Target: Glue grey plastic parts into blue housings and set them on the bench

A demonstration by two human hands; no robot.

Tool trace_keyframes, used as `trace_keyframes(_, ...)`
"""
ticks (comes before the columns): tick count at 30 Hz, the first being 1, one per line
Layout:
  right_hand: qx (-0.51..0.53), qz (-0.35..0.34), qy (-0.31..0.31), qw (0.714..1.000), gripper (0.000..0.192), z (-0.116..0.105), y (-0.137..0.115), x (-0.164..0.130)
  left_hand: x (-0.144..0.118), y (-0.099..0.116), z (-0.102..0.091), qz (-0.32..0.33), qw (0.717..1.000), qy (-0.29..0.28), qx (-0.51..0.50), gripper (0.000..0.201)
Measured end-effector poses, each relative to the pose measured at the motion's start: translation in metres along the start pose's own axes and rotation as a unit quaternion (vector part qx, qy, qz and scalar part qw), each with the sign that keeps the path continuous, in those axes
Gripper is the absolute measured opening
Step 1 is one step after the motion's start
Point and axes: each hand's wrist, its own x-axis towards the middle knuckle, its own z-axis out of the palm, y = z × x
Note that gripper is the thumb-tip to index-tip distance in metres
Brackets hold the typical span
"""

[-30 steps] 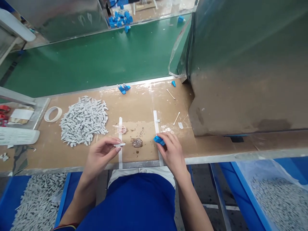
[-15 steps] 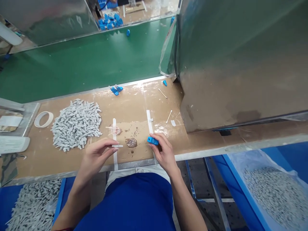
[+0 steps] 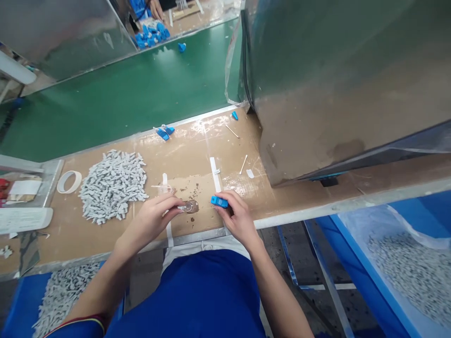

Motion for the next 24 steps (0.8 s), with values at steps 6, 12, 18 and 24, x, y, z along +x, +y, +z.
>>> trace_keyframes(6, 0.005, -0.003, -0.002, 1.0, 0.021, -0.001, -0.002, 0.0, 0.006, 0.0, 0.005, 0.003, 0.996, -0.048, 0.076, 0.019)
trace_keyframes(12, 0.014, -0.017, 0.011, 1.0, 0.022, -0.002, -0.002, -0.001, 0.005, 0.009, -0.007, -0.018, 0.999, 0.017, 0.02, 0.014)
trace_keyframes(18, 0.027, -0.015, 0.002, 1.0, 0.027, 0.0, -0.022, -0.001, -0.006, 0.014, -0.001, -0.142, 0.969, 0.144, -0.141, 0.009)
trace_keyframes(24, 0.048, -0.031, -0.02, 0.998, 0.024, 0.014, -0.051, 0.002, -0.007, 0.036, 0.008, -0.191, 0.887, 0.169, -0.386, 0.014)
